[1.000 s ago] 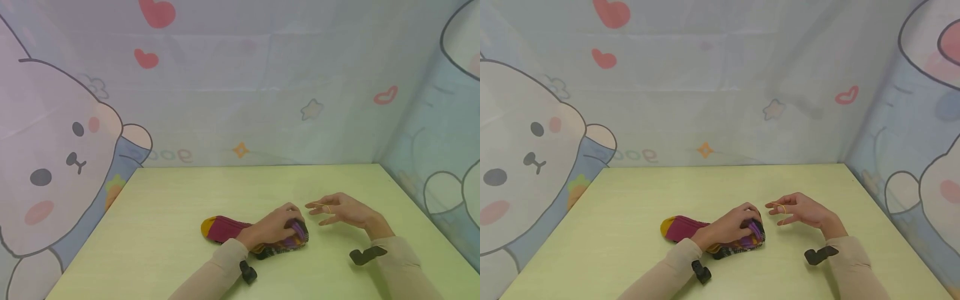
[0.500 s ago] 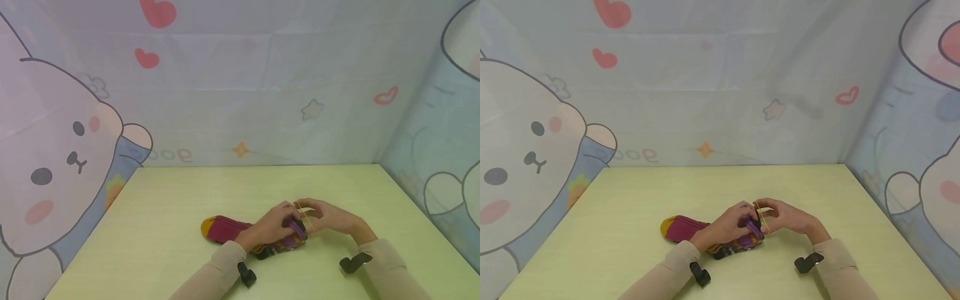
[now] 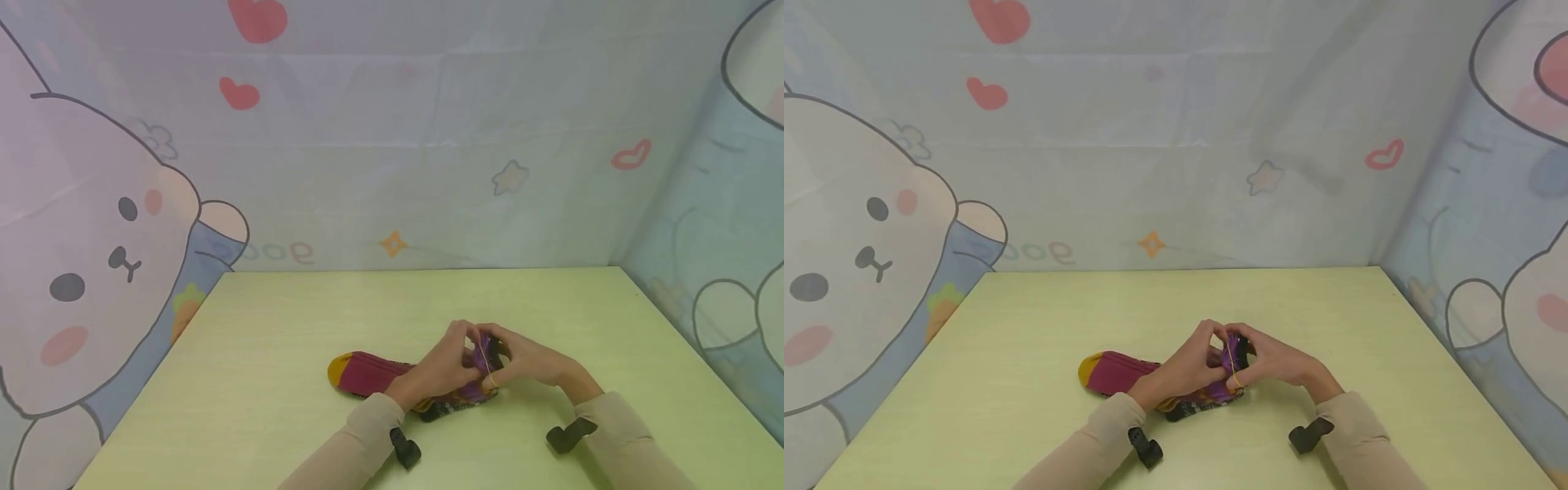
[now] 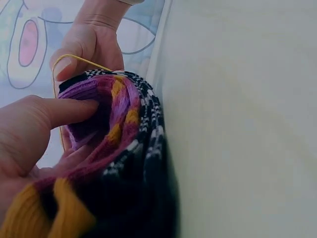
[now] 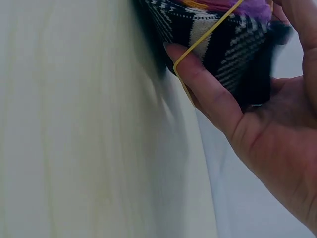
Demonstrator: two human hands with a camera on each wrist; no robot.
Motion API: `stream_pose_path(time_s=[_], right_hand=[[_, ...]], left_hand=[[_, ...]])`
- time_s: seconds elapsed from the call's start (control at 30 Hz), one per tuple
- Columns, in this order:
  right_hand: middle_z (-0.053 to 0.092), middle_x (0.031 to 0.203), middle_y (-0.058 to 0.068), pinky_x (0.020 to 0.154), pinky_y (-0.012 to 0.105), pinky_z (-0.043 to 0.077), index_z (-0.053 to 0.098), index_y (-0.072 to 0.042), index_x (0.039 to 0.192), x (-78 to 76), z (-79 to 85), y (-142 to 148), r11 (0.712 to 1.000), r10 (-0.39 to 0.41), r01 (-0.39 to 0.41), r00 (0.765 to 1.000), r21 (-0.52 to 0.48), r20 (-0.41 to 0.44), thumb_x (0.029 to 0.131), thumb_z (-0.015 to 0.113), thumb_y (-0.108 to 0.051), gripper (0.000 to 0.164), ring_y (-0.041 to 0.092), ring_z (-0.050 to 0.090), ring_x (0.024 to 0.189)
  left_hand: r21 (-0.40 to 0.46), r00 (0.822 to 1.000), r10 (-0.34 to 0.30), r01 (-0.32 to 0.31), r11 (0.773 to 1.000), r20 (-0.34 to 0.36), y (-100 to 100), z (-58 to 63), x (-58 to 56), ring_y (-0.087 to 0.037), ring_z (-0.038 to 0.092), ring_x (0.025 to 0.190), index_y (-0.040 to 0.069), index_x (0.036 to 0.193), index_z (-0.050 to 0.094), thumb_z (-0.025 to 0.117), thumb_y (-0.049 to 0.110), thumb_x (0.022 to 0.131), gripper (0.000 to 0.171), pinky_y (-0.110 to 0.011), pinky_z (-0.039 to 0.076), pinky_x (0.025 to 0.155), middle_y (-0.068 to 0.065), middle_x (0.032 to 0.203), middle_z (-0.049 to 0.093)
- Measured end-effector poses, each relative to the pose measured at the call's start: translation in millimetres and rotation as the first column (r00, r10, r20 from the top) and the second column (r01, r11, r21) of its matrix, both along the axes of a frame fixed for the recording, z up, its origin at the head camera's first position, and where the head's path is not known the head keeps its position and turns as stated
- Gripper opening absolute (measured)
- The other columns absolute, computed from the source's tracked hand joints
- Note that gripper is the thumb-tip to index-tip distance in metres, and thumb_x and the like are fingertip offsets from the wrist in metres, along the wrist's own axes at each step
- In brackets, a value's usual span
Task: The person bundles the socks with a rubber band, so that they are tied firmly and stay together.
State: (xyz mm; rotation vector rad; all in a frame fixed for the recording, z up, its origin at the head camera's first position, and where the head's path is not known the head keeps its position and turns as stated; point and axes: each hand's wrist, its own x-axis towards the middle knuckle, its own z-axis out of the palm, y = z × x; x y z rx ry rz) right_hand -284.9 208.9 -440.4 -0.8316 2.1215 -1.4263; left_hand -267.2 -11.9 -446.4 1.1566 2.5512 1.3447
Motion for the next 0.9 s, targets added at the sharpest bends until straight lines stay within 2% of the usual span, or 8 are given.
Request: stream_pose_path(time_s=[0.1, 0.13, 0.23, 0.33, 0.43, 0.6, 0.7, 0.9], right_hand=[[0.040, 0.147, 0.018, 0.104, 0.048, 0.038, 0.029, -0.011, 0.155, 1.8, 0.1, -2.8, 1.000, -0.004, 0.004, 1.000, 0.018, -0.016, 0.079, 0.085, -0.021, 0.094, 0.034, 0.041, 0.131], [0.040, 0.147, 0.017, 0.103, 0.045, 0.040, 0.028, -0.012, 0.155, 2.2, -0.1, -3.4, 1.000, -0.003, 0.004, 1.000, 0.023, -0.013, 0.079, 0.085, -0.021, 0.095, 0.033, 0.042, 0.130], [0.039, 0.148, 0.017, 0.100, 0.037, 0.044, 0.024, -0.012, 0.157, 2.8, -1.1, -4.5, 1.000, -0.011, 0.012, 1.000, 0.028, -0.017, 0.079, 0.085, -0.020, 0.099, 0.033, 0.044, 0.129], [0.037, 0.151, 0.017, 0.098, 0.033, 0.045, 0.024, -0.012, 0.158, 2.6, -2.4, -4.5, 0.999, -0.020, 0.021, 0.999, 0.030, -0.025, 0.079, 0.086, -0.020, 0.100, 0.034, 0.044, 0.131], [0.036, 0.151, 0.017, 0.097, 0.033, 0.046, 0.026, -0.012, 0.157, 2.2, -2.9, -4.3, 0.999, -0.026, 0.028, 0.999, 0.032, -0.042, 0.079, 0.086, -0.020, 0.099, 0.035, 0.044, 0.131], [0.035, 0.150, 0.021, 0.095, 0.034, 0.048, 0.031, -0.011, 0.155, 2.6, -3.8, -5.3, 0.999, -0.022, 0.024, 0.998, 0.027, -0.063, 0.079, 0.086, -0.020, 0.094, 0.036, 0.044, 0.129], [0.034, 0.150, 0.023, 0.095, 0.033, 0.048, 0.033, -0.011, 0.154, 2.6, -3.8, -7.6, 1.000, -0.006, 0.008, 0.997, 0.021, -0.073, 0.080, 0.084, -0.019, 0.090, 0.037, 0.044, 0.128], [0.034, 0.148, 0.024, 0.094, 0.032, 0.049, 0.035, -0.008, 0.152, 3.0, -6.9, -11.3, 1.000, 0.001, 0.001, 0.998, 0.024, -0.066, 0.081, 0.083, -0.017, 0.086, 0.036, 0.046, 0.126]], left_hand=[[0.012, 0.998, 0.030, -0.030, 0.999, 0.046, 1.5, 0.0, 1.2, -0.015, 0.068, 0.099, 0.003, 0.128, 0.032, 0.074, 0.001, 0.087, 0.059, -0.017, 0.052, 0.077, -0.012, 0.120, 0.041], [-0.001, 0.998, 0.050, -0.050, 0.999, 0.038, 2.1, -0.1, 1.4, -0.014, 0.068, 0.097, 0.003, 0.130, 0.030, 0.075, 0.003, 0.087, 0.062, -0.017, 0.051, 0.076, -0.012, 0.120, 0.043], [-0.096, 0.990, 0.134, -0.138, 0.986, -0.052, 3.7, 1.2, 2.1, -0.006, 0.063, 0.080, 0.004, 0.133, 0.030, 0.079, 0.014, 0.086, 0.069, -0.017, 0.048, 0.067, -0.009, 0.109, 0.051], [-0.201, 0.970, 0.191, -0.218, 0.955, -0.148, 4.0, 5.3, 3.4, -0.005, 0.052, 0.066, 0.006, 0.131, 0.035, 0.082, 0.026, 0.085, 0.068, -0.018, 0.044, 0.059, -0.004, 0.092, 0.057], [-0.314, 0.962, 0.206, -0.254, 0.915, -0.177, 0.3, 12.9, 5.8, -0.006, 0.046, 0.062, 0.009, 0.113, 0.048, 0.083, 0.031, 0.084, 0.050, -0.020, 0.040, 0.055, 0.002, 0.079, 0.056], [-0.466, 0.981, 0.165, -0.191, 0.864, -0.097, -8.6, 20.4, 8.6, -0.006, 0.049, 0.060, 0.014, 0.081, 0.056, 0.083, 0.030, 0.084, 0.032, -0.020, 0.041, 0.054, 0.008, 0.069, 0.053], [-0.476, 0.987, 0.151, -0.156, 0.865, -0.049, -10.8, 20.0, 6.4, -0.006, 0.050, 0.060, 0.014, 0.078, 0.059, 0.082, 0.028, 0.085, 0.028, -0.019, 0.042, 0.055, 0.008, 0.068, 0.055], [-0.464, 0.990, 0.138, -0.127, 0.877, -0.010, -11.9, 18.5, 3.7, -0.006, 0.052, 0.060, 0.013, 0.078, 0.061, 0.081, 0.025, 0.086, 0.025, -0.019, 0.044, 0.055, 0.008, 0.068, 0.057]])
